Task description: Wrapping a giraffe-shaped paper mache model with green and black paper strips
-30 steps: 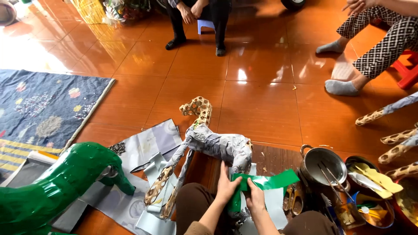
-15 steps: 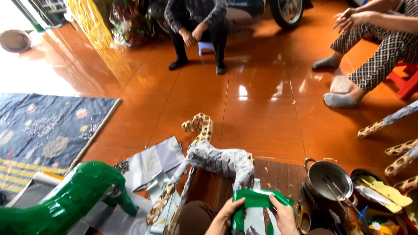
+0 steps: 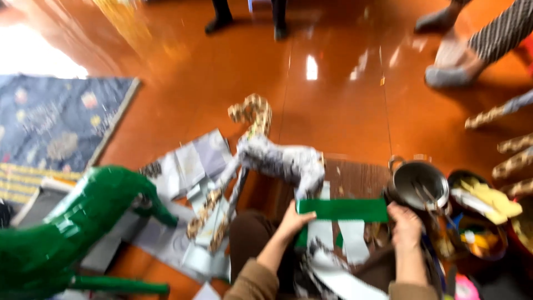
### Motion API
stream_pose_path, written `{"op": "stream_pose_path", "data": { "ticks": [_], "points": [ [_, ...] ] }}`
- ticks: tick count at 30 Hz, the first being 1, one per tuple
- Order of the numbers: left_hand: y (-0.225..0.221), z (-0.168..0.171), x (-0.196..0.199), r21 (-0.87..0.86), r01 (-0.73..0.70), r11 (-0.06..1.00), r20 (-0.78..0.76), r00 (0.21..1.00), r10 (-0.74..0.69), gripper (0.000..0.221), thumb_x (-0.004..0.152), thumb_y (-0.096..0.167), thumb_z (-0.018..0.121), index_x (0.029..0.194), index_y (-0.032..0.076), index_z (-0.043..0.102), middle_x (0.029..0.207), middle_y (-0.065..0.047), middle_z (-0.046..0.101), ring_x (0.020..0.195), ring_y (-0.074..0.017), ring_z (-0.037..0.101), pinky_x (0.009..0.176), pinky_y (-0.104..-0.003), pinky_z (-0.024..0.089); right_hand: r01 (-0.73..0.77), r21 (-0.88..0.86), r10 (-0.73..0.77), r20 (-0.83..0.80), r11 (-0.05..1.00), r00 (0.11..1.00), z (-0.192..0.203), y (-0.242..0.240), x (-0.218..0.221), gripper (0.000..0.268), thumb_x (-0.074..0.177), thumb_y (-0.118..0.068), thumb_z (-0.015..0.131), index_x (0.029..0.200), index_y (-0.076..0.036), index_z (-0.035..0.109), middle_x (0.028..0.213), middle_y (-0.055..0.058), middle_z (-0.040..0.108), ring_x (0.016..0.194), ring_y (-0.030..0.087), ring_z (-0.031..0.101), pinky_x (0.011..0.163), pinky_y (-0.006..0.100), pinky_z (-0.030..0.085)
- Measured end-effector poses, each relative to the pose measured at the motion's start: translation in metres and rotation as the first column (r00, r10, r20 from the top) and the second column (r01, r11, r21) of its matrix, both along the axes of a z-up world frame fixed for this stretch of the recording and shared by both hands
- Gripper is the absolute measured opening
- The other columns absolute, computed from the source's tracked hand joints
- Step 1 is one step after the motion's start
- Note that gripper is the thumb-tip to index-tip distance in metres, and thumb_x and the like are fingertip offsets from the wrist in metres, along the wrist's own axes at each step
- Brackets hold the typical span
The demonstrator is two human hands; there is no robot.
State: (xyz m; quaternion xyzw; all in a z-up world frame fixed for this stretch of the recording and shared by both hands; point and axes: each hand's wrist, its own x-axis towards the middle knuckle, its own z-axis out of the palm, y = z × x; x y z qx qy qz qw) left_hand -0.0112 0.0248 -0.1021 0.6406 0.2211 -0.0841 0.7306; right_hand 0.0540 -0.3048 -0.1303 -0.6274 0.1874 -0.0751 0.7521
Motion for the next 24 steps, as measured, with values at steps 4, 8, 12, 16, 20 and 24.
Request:
{"op": "stream_pose_path", "data": {
  "ticks": [4, 8, 12, 16, 20, 24],
  "points": [
    [0.004, 0.006, -0.002, 0.257, 0.077, 0.963, -0.163, 0.986, -0.035, 0.079, 0.053, 0.043, 0.082, 0.12, 0.018, 0.049, 0.108, -0.004, 0.067, 0.096, -0.0169, 0.063, 0.079, -0.032, 0.051, 0.146, -0.154, -0.153, -0.038, 0.977, 0.987, 0.027, -0.031, -0.006, 0.017, 0.091, -0.015, 0.071, 0.08, -0.013, 0.059, 0.061, -0.002, 0.051, 0.05, 0.006, 0.043, 0.046, 0.021, 0.032],
    [0.001, 0.013, 0.0, 0.451, 0.253, 0.856, -0.344, 0.934, -0.094, 0.088, 0.064, 0.047, 0.075, 0.139, 0.022, 0.036, 0.116, -0.018, 0.066, 0.108, -0.0367, 0.065, 0.089, -0.045, 0.052, -0.063, -0.198, 0.04, -0.12, 0.978, 0.992, 0.026, 0.023, -0.026, 0.011, 0.086, -0.008, 0.077, 0.09, -0.012, 0.067, 0.077, 0.005, 0.064, 0.063, 0.012, 0.06, 0.058, 0.027, 0.054],
    [-0.001, 0.022, 0.003, 0.472, 0.268, 0.84, -0.373, 0.924, -0.085, 0.085, 0.07, 0.044, 0.074, 0.143, 0.027, 0.033, 0.117, -0.02, 0.066, 0.114, -0.0393, 0.063, 0.094, -0.05, 0.05, -0.633, -0.458, 0.597, -0.244, 0.624, 0.765, 0.09, 0.152, -0.058, 0.017, 0.082, -0.024, 0.075, 0.071, -0.011, 0.073, 0.059, 0.006, 0.066, 0.067, 0.02, 0.064, 0.076, 0.035, 0.051],
    [0.004, 0.012, 0.006, 0.471, 0.308, 0.827, -0.407, 0.907, -0.107, 0.074, 0.077, 0.041, 0.068, 0.141, 0.026, 0.034, 0.116, -0.024, 0.066, 0.116, -0.0397, 0.061, 0.096, -0.05, 0.05, -0.607, -0.731, 0.583, -0.357, 0.312, 0.73, 0.071, 0.213, -0.019, 0.062, 0.084, -0.062, 0.062, 0.058, -0.006, 0.058, 0.061, 0.019, 0.061, 0.071, 0.041, 0.063, 0.069, 0.049, 0.047],
    [0.001, 0.033, 0.005, 0.439, 0.294, 0.849, -0.402, 0.909, -0.107, 0.076, 0.073, 0.039, 0.07, 0.139, 0.024, 0.036, 0.116, -0.023, 0.066, 0.115, -0.0403, 0.061, 0.095, -0.049, 0.05, -0.525, -0.733, 0.378, -0.381, 0.433, 0.844, 0.061, 0.214, -0.006, 0.058, 0.091, -0.062, 0.052, 0.061, -0.014, 0.066, 0.067, 0.01, 0.067, 0.08, 0.035, 0.067, 0.073, 0.045, 0.051],
    [0.002, 0.01, 0.008, 0.444, 0.302, 0.844, -0.403, 0.908, -0.113, 0.075, 0.076, 0.038, 0.066, 0.142, 0.021, 0.034, 0.116, -0.026, 0.065, 0.115, -0.0415, 0.061, 0.095, -0.051, 0.05, -0.737, -0.534, 0.459, -0.576, 0.414, 0.676, 0.108, 0.226, -0.035, 0.062, 0.097, -0.064, 0.035, 0.11, -0.015, 0.072, 0.104, 0.011, 0.073, 0.107, 0.03, 0.066, 0.093, 0.049, 0.049]
  ]
}}
